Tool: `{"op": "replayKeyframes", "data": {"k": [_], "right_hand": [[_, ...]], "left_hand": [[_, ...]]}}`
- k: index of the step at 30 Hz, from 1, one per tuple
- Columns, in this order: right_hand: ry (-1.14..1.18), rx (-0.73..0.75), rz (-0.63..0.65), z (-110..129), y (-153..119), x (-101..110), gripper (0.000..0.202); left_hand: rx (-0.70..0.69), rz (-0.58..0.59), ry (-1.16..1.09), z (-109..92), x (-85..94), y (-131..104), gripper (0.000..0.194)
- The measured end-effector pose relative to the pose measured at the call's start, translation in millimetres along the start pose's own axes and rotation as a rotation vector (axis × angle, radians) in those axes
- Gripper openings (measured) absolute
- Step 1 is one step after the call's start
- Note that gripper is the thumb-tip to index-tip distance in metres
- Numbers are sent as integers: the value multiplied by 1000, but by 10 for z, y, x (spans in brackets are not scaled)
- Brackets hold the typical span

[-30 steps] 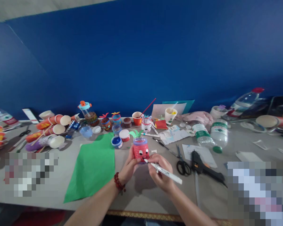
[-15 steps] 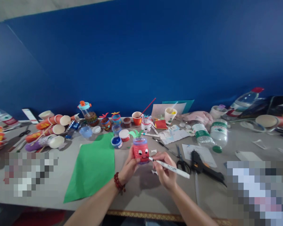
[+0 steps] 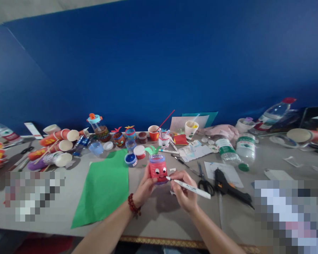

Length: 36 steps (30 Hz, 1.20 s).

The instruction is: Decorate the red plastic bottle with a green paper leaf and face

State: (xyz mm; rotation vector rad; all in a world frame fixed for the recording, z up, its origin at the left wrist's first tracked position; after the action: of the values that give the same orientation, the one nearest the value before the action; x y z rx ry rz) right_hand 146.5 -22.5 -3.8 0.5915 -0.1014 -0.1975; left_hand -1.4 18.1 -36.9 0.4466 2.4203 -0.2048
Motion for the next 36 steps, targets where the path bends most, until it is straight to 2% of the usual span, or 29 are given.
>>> {"op": "replayKeyframes", "data": {"k": [8, 19, 36], "right_hand": [[38, 23, -28, -53, -32, 18, 7], [71, 36, 4, -9, -35, -16, 8], [-177, 177, 94, 122, -6, -43, 16]], "left_hand": [[-1, -3, 24, -32, -35, -10, 64], [5, 9, -6, 5, -17, 13, 56], [-36, 3, 39, -1, -29, 13, 53]]}}
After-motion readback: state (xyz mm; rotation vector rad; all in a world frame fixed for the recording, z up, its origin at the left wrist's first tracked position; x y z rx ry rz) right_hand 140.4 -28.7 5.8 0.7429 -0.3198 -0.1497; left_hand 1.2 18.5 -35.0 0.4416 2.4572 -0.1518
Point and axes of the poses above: each hand's wrist, its own y-axis towards the middle knuckle, its own x-axis out of the back of the hand, z = x × y, the point moved 3 cm from there along y, towards the middle knuckle
